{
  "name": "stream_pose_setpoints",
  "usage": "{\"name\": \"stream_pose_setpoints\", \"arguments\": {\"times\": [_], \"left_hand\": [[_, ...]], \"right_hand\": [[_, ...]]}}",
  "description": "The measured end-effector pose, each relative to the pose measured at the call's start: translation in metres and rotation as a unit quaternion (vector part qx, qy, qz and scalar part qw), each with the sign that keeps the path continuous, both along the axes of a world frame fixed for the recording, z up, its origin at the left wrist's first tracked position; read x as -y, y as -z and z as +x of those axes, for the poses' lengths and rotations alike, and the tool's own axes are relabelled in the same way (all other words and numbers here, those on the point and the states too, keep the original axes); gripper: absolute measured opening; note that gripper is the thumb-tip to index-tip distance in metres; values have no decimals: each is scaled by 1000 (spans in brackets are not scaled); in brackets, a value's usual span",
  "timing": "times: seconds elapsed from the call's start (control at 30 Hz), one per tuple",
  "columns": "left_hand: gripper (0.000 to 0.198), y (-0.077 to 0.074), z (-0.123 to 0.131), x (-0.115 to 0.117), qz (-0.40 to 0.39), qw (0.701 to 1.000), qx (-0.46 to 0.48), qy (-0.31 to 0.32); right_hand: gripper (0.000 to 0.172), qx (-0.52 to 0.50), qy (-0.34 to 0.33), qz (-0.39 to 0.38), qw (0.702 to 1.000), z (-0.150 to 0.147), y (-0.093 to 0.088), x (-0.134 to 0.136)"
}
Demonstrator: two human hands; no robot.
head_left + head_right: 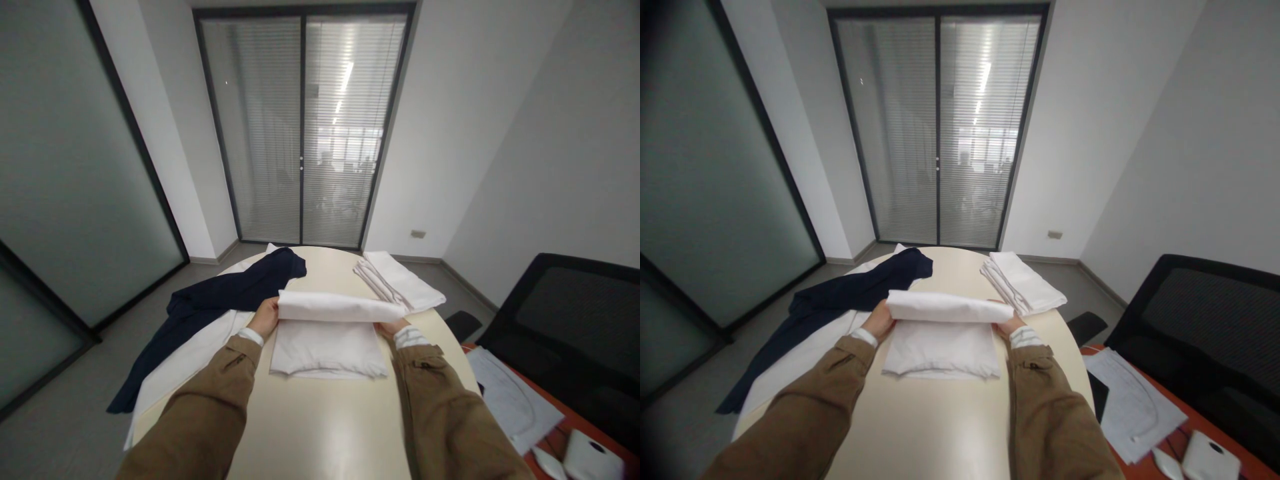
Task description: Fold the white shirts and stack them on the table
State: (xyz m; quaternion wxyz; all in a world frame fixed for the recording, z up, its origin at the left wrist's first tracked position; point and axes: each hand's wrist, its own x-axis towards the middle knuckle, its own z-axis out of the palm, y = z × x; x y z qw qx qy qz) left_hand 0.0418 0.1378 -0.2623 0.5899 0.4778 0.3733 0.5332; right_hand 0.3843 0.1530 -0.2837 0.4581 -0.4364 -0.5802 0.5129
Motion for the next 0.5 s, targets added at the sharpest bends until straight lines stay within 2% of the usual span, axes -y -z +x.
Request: {"name": "stream_pose_setpoints", "arguments": {"times": [0.13, 0.23, 0.37, 0.5], "left_hand": [[15, -2, 0, 1, -8, 998, 54, -15], [20, 3, 2, -1, -24, 995, 91, -30], [22, 6, 4, -2, -47, 993, 103, -39], [21, 5, 5, -2, -81, 992, 84, -47]], "right_hand": [[47, -42, -76, -55, 995, 4, -13, 3], [41, -75, -47, -75, 993, -2, -19, 10], [30, -126, -18, -88, 988, -12, -16, 14], [21, -113, 6, -89, 990, -14, -11, 11]]}}
